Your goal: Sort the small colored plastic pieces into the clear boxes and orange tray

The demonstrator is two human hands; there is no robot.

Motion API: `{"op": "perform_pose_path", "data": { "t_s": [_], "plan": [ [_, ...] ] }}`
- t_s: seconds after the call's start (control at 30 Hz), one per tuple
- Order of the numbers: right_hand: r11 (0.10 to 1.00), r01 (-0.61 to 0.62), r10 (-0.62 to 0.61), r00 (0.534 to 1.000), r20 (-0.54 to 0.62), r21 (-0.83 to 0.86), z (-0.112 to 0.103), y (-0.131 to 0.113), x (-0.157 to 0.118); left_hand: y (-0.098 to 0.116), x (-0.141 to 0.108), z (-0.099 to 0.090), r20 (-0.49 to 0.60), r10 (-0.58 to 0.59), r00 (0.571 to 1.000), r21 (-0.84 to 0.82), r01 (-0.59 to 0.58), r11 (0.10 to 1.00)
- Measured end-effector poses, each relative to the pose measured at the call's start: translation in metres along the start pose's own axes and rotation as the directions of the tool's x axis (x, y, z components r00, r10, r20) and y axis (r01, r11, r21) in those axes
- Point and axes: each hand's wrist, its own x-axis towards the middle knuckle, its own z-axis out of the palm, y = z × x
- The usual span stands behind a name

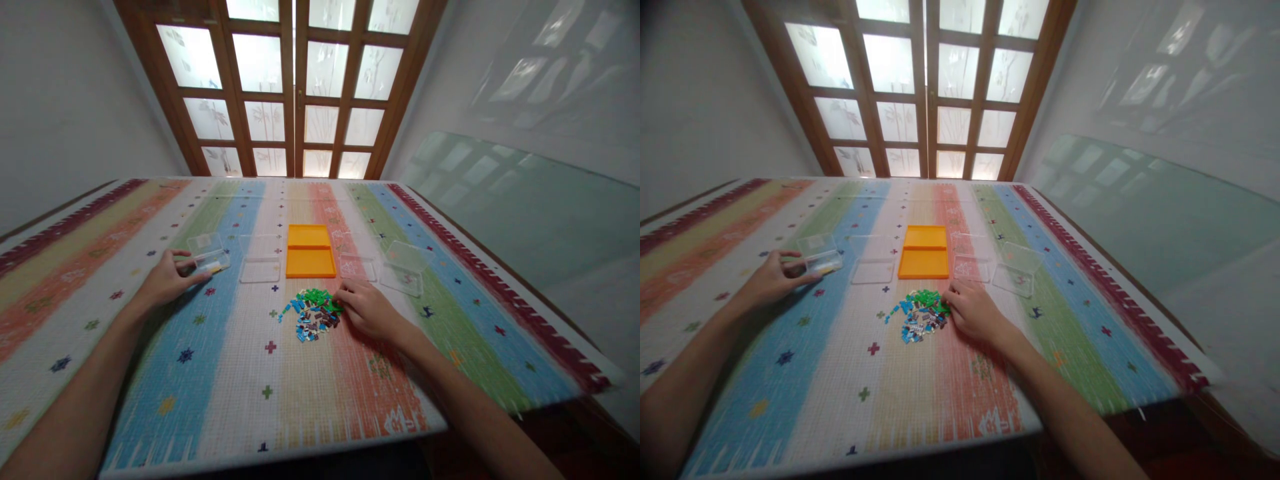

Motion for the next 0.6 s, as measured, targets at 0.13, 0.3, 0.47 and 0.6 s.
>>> {"op": "perform_pose_path", "data": {
  "t_s": [0.13, 0.3, 0.47, 0.6],
  "plan": [
    [1.0, 0.001, -0.001, 1.0, -0.017, 0.013, -0.0005, -0.0006, 0.0001, -0.0032, 0.0019, -0.0014, 0.007, 0.013, 1.0, 0.074, -0.014, 0.997],
    [0.999, 0.003, -0.003, 1.0, -0.015, 0.038, -0.0002, -0.0007, 0.0, -0.0047, 0.0042, -0.002, 0.064, 0.029, 0.998, 0.131, -0.037, 0.991],
    [1.0, 0.009, -0.009, 1.0, -0.015, 0.019, 0.0002, -0.0006, 0.0005, -0.0026, 0.0049, -0.0017, 0.126, -0.026, 0.992, 0.066, 0.017, 0.998],
    [1.0, 0.01, -0.01, 1.0, -0.011, 0.017, 0.0011, -0.0003, 0.0007, -0.005, 0.0042, -0.0013, 0.161, 0.013, 0.987, -0.062, -0.003, 0.998]
  ]
}}
